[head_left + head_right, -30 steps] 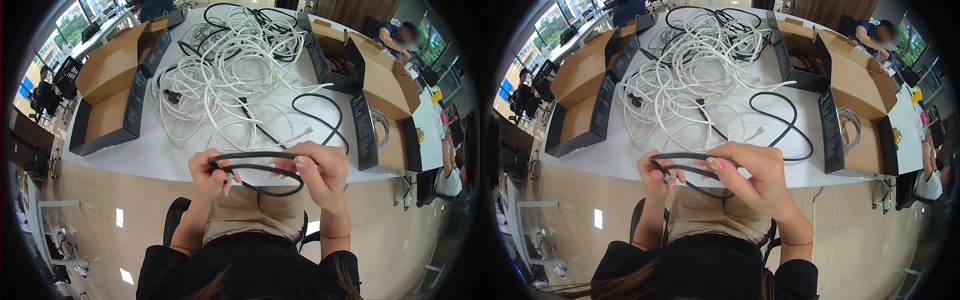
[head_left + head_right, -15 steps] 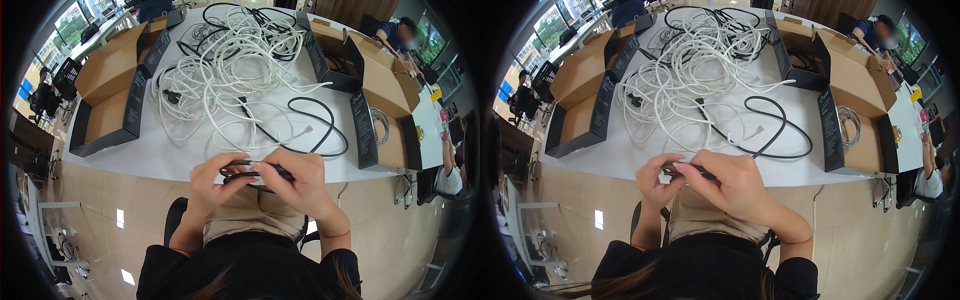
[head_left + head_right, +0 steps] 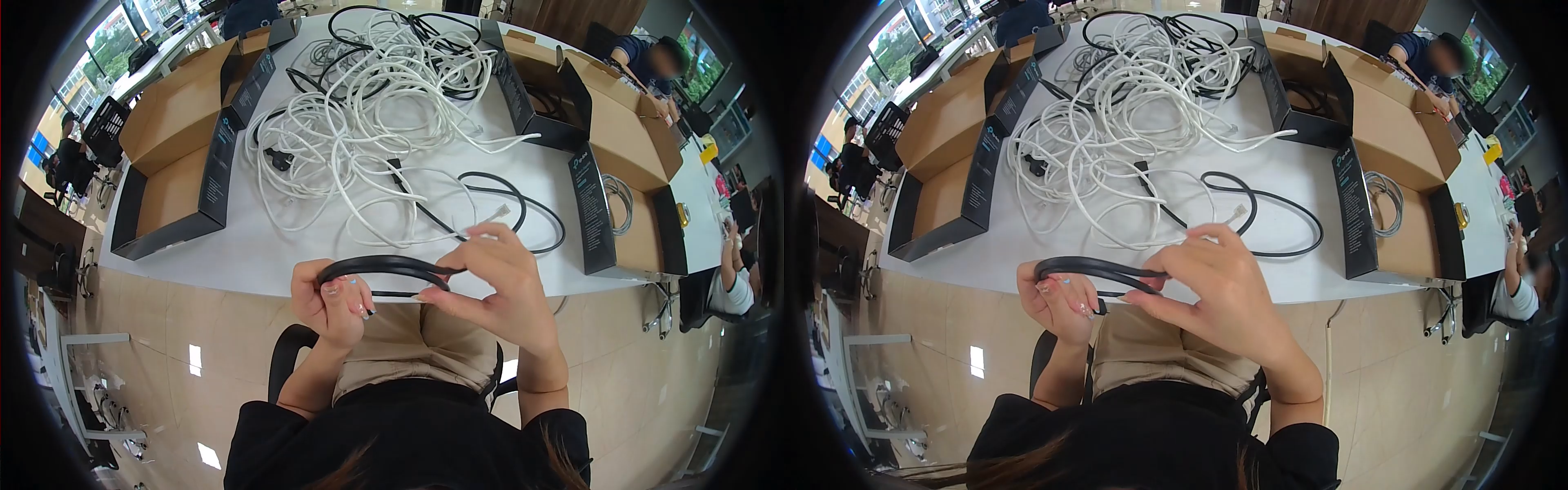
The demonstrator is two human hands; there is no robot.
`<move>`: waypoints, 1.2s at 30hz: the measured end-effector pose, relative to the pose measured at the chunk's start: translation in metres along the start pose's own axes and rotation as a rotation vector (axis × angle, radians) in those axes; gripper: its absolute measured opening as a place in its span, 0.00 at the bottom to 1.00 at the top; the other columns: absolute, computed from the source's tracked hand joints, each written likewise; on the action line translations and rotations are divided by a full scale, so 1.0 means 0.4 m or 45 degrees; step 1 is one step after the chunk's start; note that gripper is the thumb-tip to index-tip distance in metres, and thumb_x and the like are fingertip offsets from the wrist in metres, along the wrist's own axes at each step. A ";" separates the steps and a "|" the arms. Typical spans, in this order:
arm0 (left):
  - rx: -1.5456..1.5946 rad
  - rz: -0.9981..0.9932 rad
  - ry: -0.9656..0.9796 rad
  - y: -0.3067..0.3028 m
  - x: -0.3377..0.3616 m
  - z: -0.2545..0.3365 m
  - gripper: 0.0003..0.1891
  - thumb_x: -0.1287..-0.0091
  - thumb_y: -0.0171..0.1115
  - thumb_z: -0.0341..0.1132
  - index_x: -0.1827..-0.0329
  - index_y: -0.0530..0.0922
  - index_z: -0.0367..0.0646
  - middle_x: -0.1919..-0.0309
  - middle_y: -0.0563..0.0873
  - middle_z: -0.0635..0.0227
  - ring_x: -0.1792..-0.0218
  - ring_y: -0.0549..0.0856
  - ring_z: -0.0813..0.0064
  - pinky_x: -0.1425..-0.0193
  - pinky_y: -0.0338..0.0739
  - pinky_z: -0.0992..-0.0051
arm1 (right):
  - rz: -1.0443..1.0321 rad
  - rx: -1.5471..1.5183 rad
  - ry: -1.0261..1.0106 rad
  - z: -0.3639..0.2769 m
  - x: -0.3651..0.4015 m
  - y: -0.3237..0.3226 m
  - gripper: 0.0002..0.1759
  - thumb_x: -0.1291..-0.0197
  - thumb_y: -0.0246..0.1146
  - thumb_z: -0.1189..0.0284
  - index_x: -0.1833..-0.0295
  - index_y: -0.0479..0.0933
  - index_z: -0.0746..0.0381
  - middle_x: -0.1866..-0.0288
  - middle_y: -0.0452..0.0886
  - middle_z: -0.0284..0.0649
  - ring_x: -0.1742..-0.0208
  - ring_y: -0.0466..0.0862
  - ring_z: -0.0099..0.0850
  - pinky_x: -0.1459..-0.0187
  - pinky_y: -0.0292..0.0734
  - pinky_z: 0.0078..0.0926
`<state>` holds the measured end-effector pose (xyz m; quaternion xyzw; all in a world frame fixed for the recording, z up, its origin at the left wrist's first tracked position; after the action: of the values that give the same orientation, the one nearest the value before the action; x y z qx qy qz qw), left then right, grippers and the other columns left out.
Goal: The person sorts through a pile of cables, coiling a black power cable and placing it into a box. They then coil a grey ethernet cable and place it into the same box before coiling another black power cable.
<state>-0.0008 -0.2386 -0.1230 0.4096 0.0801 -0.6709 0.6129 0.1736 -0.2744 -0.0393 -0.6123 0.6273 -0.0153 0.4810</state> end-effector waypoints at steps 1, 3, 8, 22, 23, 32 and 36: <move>0.006 0.005 0.002 0.004 0.002 -0.002 0.12 0.29 0.46 0.37 0.62 0.63 0.34 0.83 0.70 0.69 0.90 0.66 0.87 0.87 0.69 0.82 | 0.048 -0.010 -0.065 0.006 0.006 0.007 0.12 0.59 0.71 0.68 0.69 0.78 0.62 0.79 0.78 0.34 0.78 0.76 0.30 0.63 0.70 0.23; 0.019 -0.019 0.029 0.020 0.008 -0.006 0.13 0.29 0.46 0.38 0.62 0.62 0.35 0.83 0.71 0.68 0.89 0.67 0.85 0.85 0.70 0.81 | 0.093 -0.099 -0.094 0.009 0.019 0.013 0.12 0.55 0.69 0.68 0.65 0.79 0.63 0.77 0.79 0.36 0.79 0.77 0.31 0.66 0.71 0.23; 0.145 -0.334 -0.102 0.057 0.033 -0.028 0.13 0.29 0.46 0.39 0.58 0.65 0.34 0.78 0.79 0.61 0.82 0.78 0.77 0.73 0.75 0.78 | 0.162 -0.268 -0.039 0.000 0.044 -0.008 0.14 0.53 0.67 0.72 0.61 0.79 0.68 0.74 0.81 0.41 0.79 0.77 0.30 0.72 0.70 0.21; -0.603 -1.081 -0.340 0.186 0.054 -0.117 0.21 0.38 0.58 0.31 0.41 0.69 0.42 0.42 0.72 0.58 0.41 0.73 0.65 0.40 0.67 0.68 | 1.125 -0.401 -0.237 0.071 0.124 -0.211 0.19 0.34 0.50 0.65 0.50 0.72 0.70 0.84 0.50 0.24 0.81 0.49 0.16 0.74 0.46 0.20; -0.610 -1.061 -0.328 0.191 0.046 -0.122 0.21 0.38 0.58 0.31 0.41 0.69 0.42 0.42 0.72 0.57 0.42 0.73 0.65 0.41 0.69 0.70 | 1.163 -0.416 -0.239 0.072 0.130 -0.226 0.18 0.34 0.51 0.65 0.51 0.73 0.70 0.84 0.51 0.24 0.82 0.49 0.15 0.75 0.46 0.20; -0.147 -0.752 -0.934 0.280 0.031 -0.210 0.33 0.39 0.61 0.33 0.32 0.55 0.38 0.34 0.61 0.55 0.40 0.71 0.65 0.48 0.74 0.72 | 1.282 -0.775 -0.379 0.037 0.173 -0.301 0.21 0.32 0.47 0.58 0.48 0.71 0.65 0.85 0.49 0.23 0.83 0.46 0.15 0.75 0.44 0.18; -0.022 -0.700 -0.708 0.360 0.003 -0.241 0.28 0.37 0.59 0.34 0.36 0.61 0.35 0.31 0.56 0.55 0.37 0.69 0.67 0.44 0.71 0.73 | 1.089 -0.799 -0.483 0.023 0.214 -0.338 0.20 0.32 0.47 0.56 0.47 0.72 0.59 0.87 0.52 0.23 0.84 0.49 0.13 0.74 0.47 0.15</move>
<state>0.1707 -0.2148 -0.1297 0.1704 0.0232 -0.8948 0.4120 0.2994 -0.3701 -0.0119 -0.4091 0.6968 0.4786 0.3436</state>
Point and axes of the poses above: each hand's wrist, its own x-axis away from the middle knuckle, its own y-axis out of the palm, z = x × y, the point moved 2 cm from there along -x, towards the middle knuckle
